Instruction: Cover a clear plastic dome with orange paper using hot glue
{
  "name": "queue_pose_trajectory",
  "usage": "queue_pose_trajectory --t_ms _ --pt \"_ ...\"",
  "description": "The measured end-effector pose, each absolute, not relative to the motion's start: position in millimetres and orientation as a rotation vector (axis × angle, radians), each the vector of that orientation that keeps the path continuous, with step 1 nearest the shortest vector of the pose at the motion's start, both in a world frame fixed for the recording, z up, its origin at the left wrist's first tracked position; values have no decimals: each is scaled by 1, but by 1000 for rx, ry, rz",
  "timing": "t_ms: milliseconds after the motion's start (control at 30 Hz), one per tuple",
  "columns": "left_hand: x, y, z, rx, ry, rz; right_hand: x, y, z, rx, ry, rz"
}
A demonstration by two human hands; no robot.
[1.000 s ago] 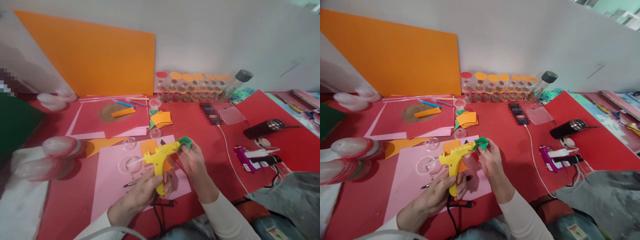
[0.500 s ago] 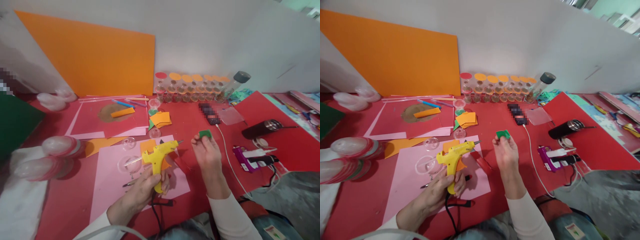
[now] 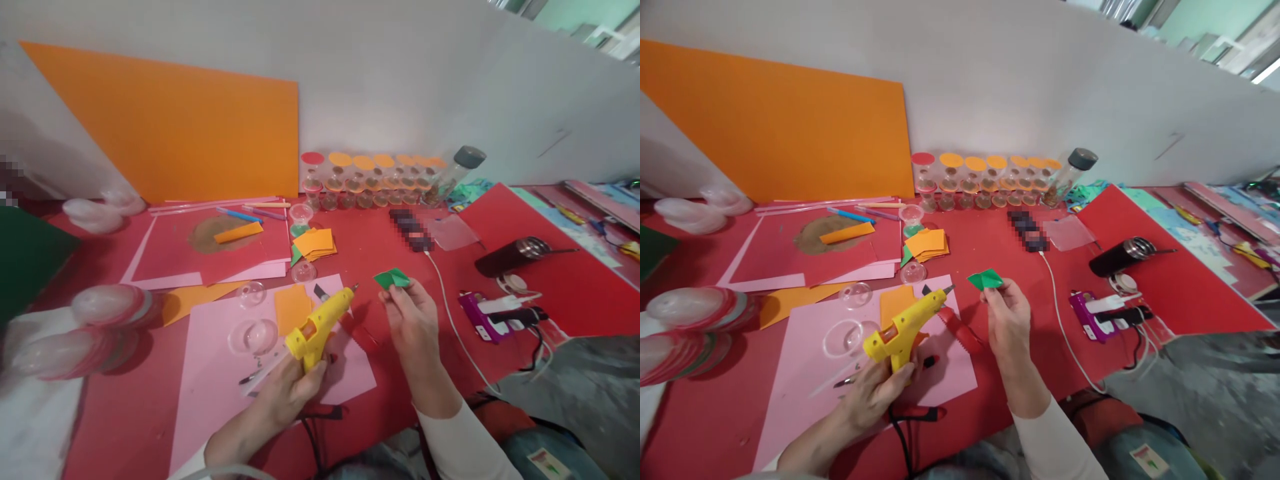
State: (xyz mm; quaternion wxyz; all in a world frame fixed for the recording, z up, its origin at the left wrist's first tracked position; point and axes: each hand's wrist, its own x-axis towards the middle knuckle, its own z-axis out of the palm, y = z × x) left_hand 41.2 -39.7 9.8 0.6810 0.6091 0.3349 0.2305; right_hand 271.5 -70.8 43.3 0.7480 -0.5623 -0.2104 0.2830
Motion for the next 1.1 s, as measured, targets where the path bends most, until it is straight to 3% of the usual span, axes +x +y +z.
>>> queue_pose_trajectory --t_ms 367,533,867,1100 --pt "48 -48 -16 1543 955 655 232 -68 55 -1571 -972 129" --pt "46 -45 0 1634 977 607 235 -64 49 -1575 -1099 -79" --pt "50 -38 25 1499 879 486 245 -61 48 -1580 -1060 -238" --pt "49 -38 23 1375 886 603 241 -58 48 -1602 -1153 -208"
